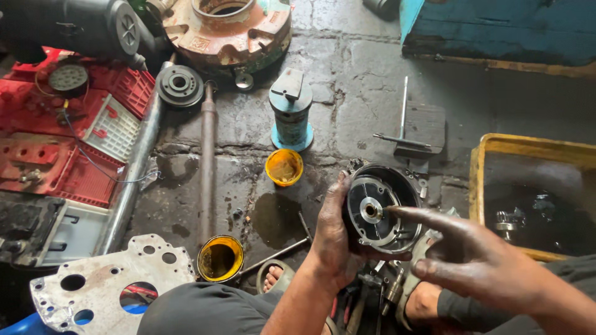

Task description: The person sits on the floor and disassembles a cylindrical mechanical part, removing a cover with a hammer and extracting internal components. They then reassemble the part by placing the cover back on and tapping it into place.

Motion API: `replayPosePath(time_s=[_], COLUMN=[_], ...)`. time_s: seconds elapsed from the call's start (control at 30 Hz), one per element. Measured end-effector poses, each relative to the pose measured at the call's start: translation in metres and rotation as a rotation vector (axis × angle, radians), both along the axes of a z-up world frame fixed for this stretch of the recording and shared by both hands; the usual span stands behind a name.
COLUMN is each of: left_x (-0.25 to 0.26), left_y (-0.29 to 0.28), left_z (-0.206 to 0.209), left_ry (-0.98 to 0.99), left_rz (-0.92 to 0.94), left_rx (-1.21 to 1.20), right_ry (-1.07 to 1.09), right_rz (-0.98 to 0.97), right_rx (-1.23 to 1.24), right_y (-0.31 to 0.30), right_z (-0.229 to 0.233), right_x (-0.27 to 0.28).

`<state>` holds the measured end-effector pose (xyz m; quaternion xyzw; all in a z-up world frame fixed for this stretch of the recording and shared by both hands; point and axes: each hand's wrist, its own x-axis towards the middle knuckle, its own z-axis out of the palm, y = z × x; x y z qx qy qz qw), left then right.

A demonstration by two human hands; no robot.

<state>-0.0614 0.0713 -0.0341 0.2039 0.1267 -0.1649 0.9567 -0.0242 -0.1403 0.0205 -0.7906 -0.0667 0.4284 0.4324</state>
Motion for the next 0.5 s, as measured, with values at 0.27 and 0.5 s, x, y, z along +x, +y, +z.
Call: replayPosePath(time_s=[0.27, 0.5], left_x=[-0.003, -0.004], left_y=[-0.006, -0.008], left_z=[-0.006, -0.009], left_ry=[-0.014, -0.02], left_rz=[0.023, 0.003], left_rx=[-0.007, -0.029], right_ry=[-0.068, -0.037], right_rz=[0.167, 0.034], right_rx=[-0.255, 0.18], right_y=[0.006, -0.005], right_z=[0.002, -0.017], right_x=[-0.003, 0.002])
